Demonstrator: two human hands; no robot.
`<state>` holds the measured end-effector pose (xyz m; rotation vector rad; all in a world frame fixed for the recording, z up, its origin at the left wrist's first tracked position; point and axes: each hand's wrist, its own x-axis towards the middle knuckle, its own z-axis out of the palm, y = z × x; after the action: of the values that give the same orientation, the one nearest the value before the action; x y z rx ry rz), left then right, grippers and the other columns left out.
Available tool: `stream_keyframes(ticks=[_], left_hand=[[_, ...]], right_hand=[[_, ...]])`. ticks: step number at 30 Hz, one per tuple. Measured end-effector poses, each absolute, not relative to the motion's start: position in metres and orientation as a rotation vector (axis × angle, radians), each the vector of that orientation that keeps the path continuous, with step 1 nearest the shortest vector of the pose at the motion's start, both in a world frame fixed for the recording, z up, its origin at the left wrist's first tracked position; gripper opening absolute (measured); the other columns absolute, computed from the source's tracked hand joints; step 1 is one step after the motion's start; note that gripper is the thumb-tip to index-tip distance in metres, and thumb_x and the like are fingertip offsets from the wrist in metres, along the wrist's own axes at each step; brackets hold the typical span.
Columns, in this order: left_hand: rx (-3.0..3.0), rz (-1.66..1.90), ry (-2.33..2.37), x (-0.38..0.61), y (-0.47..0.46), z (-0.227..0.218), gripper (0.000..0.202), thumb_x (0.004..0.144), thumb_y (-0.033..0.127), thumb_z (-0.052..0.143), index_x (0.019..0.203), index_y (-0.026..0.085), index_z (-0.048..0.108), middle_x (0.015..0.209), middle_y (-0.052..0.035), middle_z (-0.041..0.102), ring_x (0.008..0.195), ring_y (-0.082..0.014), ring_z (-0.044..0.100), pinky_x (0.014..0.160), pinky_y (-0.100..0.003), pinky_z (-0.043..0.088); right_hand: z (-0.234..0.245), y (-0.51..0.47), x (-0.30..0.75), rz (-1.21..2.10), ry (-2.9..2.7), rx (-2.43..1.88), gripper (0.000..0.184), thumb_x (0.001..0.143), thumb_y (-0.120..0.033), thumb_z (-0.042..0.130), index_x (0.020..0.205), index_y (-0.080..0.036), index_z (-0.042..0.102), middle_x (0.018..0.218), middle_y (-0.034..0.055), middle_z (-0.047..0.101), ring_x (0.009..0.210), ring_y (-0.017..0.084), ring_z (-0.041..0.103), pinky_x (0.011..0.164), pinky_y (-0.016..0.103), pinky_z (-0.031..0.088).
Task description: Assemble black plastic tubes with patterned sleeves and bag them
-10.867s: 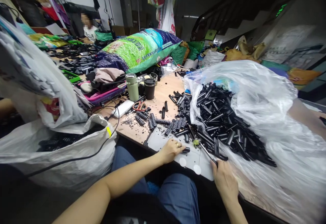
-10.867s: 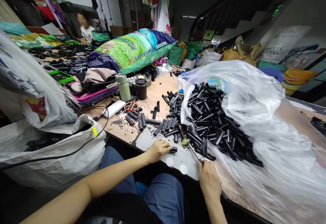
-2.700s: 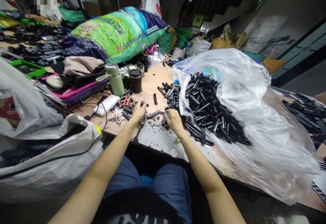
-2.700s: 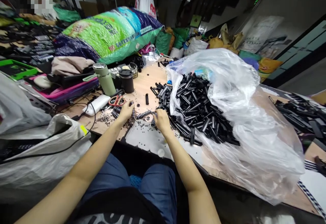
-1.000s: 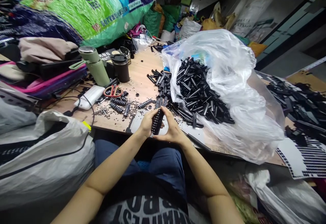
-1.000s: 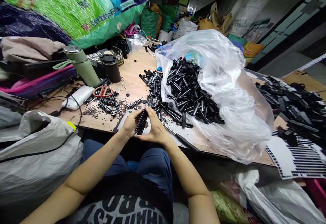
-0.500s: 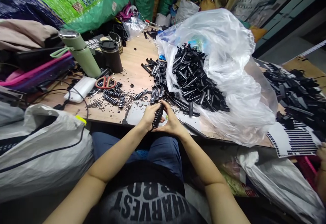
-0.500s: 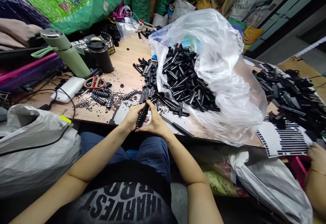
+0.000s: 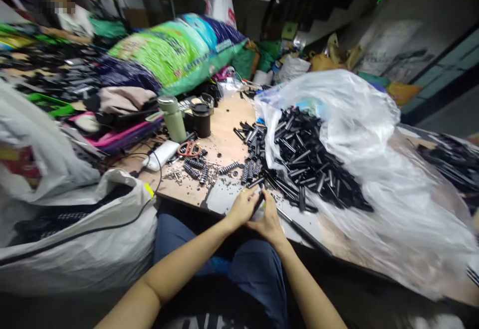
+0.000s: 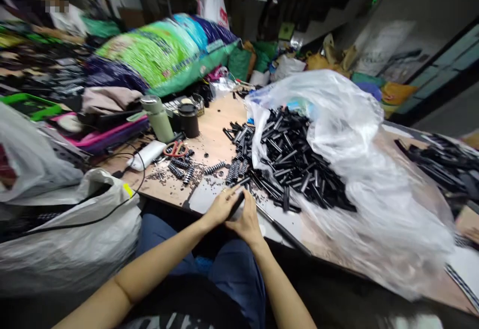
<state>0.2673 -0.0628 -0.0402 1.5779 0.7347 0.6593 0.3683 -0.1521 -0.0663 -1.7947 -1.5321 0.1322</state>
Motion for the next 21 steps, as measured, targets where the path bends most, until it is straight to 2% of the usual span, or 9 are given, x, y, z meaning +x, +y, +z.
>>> stream_keyframes(ticks=[2,5,7,9,11,14,17,21], left_hand=[[1.977,0.706,0.731,0.267,-0.068,-0.053,0.044,0.085,0.024,0.057,0.128,0.016,0.056,0.108,-0.0130,0.057,0.097,-0.0224,0.058,0.091,-0.040,0.050],[2.342,0.611,0.769,0.270,-0.073,-0.069,0.055,0.084,0.017,0.056,0.138,0.013,0.043,0.112,-0.0154,0.054,0.104,-0.0256,0.054,0.093,-0.041,0.049],[2.491,0.547,0.752,0.270,-0.069,-0.076,0.050,0.088,0.013,0.048,0.137,0.011,0.042,0.109,-0.0156,0.056,0.100,-0.0248,0.055,0.090,-0.040,0.050],[2.620,0.499,0.645,0.268,-0.060,-0.079,0.043,0.089,0.010,0.044,0.132,0.011,0.047,0.102,-0.0141,0.059,0.094,-0.0232,0.056,0.085,-0.038,0.050],[2.714,0.467,0.525,0.263,-0.047,-0.082,0.039,0.089,0.010,0.044,0.127,0.013,0.052,0.097,-0.0125,0.060,0.089,-0.0223,0.057,0.081,-0.036,0.050],[2.792,0.467,0.392,0.254,-0.032,-0.087,0.037,0.090,0.011,0.043,0.124,0.015,0.055,0.101,-0.0123,0.060,0.090,-0.0218,0.057,0.079,-0.035,0.049],[2.857,0.462,0.338,0.251,-0.028,-0.090,0.042,0.087,0.008,0.044,0.127,0.016,0.053,0.106,-0.0131,0.060,0.095,-0.0224,0.055,0.081,-0.036,0.047],[2.967,0.439,0.421,0.250,-0.032,-0.090,0.047,0.087,0.009,0.045,0.133,0.017,0.048,0.109,-0.0140,0.059,0.099,-0.0250,0.053,0.082,-0.040,0.042]], right_hand=[[-0.083,-0.147,0.369,-0.011,-1.530,-1.828,0.084,0.070,-0.026,0.065,0.143,-0.012,0.025,0.135,0.0222,0.044,0.128,0.037,0.044,0.103,0.060,0.039],[-0.095,-0.141,0.366,-0.161,-1.533,-1.895,0.065,0.079,-0.019,0.048,0.141,-0.012,0.029,0.130,0.0223,0.049,0.123,0.035,0.048,0.098,0.060,0.042],[-0.092,-0.144,0.368,-0.223,-1.562,-1.940,0.064,0.081,-0.025,0.050,0.140,-0.012,0.030,0.131,0.0230,0.049,0.123,0.036,0.048,0.096,0.059,0.043],[-0.085,-0.156,0.379,-0.288,-1.583,-2.003,0.069,0.081,-0.039,0.056,0.139,-0.012,0.031,0.135,0.0241,0.045,0.125,0.038,0.045,0.096,0.057,0.044],[-0.079,-0.177,0.400,-0.356,-1.564,-2.122,0.069,0.082,-0.050,0.055,0.135,-0.011,0.038,0.133,0.0250,0.046,0.122,0.038,0.047,0.094,0.054,0.046],[-0.077,-0.213,0.436,-0.410,-1.519,-2.355,0.048,0.089,-0.053,0.040,0.111,-0.013,0.056,0.105,0.0213,0.060,0.097,0.034,0.059,0.082,0.048,0.050],[-0.076,-0.237,0.454,-0.332,-1.519,-2.482,0.044,0.092,-0.052,0.029,0.086,-0.019,0.057,0.085,0.0153,0.063,0.080,0.031,0.062,0.071,0.045,0.050],[-0.055,-0.245,0.440,0.163,-1.221,-2.460,0.044,0.090,-0.059,0.026,0.078,-0.025,0.050,0.070,0.0074,0.063,0.061,0.025,0.062,0.058,0.037,0.048]])
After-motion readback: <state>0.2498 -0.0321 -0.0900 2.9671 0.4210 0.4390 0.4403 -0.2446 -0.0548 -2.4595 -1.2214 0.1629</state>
